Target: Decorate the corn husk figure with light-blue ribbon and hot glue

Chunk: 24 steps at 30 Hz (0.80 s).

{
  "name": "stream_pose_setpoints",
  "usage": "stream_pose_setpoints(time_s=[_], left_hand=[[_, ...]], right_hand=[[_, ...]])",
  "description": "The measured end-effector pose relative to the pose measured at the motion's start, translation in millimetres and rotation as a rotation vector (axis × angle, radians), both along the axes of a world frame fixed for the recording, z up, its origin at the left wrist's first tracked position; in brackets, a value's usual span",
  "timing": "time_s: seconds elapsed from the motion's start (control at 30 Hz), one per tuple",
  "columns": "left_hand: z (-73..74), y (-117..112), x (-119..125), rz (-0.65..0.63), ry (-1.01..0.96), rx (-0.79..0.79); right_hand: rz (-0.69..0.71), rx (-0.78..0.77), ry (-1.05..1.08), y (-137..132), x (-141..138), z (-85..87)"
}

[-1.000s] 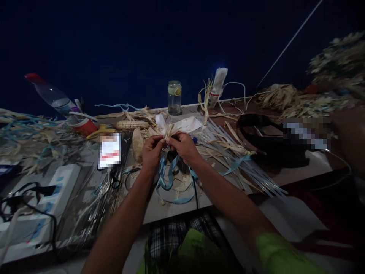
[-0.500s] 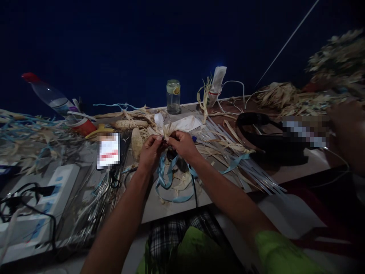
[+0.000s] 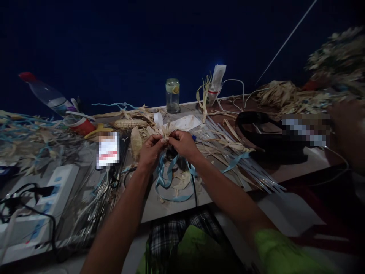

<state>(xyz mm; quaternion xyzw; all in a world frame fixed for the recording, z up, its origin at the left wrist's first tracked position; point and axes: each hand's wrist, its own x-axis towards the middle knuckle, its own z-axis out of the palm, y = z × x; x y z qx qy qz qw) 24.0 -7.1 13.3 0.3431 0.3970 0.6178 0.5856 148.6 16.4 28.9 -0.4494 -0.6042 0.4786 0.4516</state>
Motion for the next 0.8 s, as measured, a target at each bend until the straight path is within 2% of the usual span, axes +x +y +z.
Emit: stream_pose_setpoints(time_s=[0.13, 0.3, 0.4, 0.63, 0.8], left_hand=[[-0.3, -0.8, 2.5, 0.010, 0.064, -0.020], [-0.6, 0.3, 1.4, 0.014, 0.032, -0.028], [-0.7, 0.3, 0.9, 0.018, 0.005, -0.025], [-1.1, -0.4, 5.8, 0.013, -0.056, 0.047], [-1.6, 0.9, 2.3, 0.066, -0.035, 0.005]], right_hand=[[-0.006, -0.044, 0.022, 2.4, 1.0, -1.1], [0.108, -0.172, 0.123, 1.0, 2.6, 2.8], [0.160, -0.182, 0.161, 0.7, 2.6, 3.8], [0.082, -0.225, 0.214, 2.5, -0.1, 0.5], [0.088, -0.205, 0.169, 4.8, 2.2, -3.2]])
